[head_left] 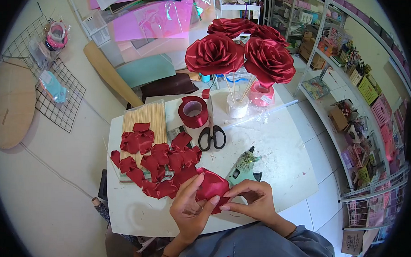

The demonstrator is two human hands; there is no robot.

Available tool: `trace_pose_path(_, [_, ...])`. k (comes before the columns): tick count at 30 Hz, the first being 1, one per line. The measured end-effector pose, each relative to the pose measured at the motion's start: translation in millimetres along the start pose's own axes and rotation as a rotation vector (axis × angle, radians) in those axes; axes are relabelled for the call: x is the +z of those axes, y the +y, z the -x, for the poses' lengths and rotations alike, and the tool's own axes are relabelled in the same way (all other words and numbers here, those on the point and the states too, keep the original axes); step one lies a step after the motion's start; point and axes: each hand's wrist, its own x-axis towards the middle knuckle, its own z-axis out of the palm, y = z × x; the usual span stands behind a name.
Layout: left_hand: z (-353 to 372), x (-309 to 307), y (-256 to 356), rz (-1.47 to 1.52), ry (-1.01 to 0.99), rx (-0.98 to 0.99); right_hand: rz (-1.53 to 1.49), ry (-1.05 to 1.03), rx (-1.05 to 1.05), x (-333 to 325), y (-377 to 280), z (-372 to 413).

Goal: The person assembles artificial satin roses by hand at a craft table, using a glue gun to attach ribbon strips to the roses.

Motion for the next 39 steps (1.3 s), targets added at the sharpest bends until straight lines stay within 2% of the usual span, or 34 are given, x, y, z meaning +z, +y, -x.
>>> trace_pose_path(8, [3.4, -8.5, -6.3, -0.11, 0.004, 0.052, 0.015, 0.072, 0.016, 4.5, 4.6, -0.1])
trace_pose_path(13, [1.9, -0.9, -0.6, -0.076, 0.023, 0.027, -0.001, 0.119, 0.0, 5.1, 6.5, -0.4])
trace_pose_path(27, [4.2, -3.0, -4.7, -0.345, 0.036, 0.155, -0.034, 0.085, 0.005, 3.7, 3.6, 0.3])
trace_pose_path(32, [4.2, -4.4, -7.4, -0.256, 0.183, 0.183, -0.177, 0.165, -0.017, 4.2, -4.1, -0.1])
trace_pose_path(34, [4.0, -5.8, -7.4, -0.257, 0.183, 0.197, -0.071, 0.036, 0.017, -7.4, 11.7, 5.6])
trace_pose_path(35, [3.5, -6.0, -7.6, -0.257, 0.183, 0.209, -0.07, 0.035, 0.013, -6.7, 11.8, 7.0])
trace_pose_path(37, [3.1, -5.9, -9.0, -0.26, 0.195, 0.216, 0.048, -0.038, 0.209, -4.6, 10.3, 9.2])
trace_pose_path(38, [3.3, -5.9, -9.1, -0.265, 0.207, 0.218, 0.047, -0.038, 0.207, 2.1, 7.2, 6.8])
trace_pose_path(39, [3.2, -5.4, -8.9, -0.266, 0.207, 0.22, 0.061, 0.075, 0.139, 13.2, 2.9, 1.7])
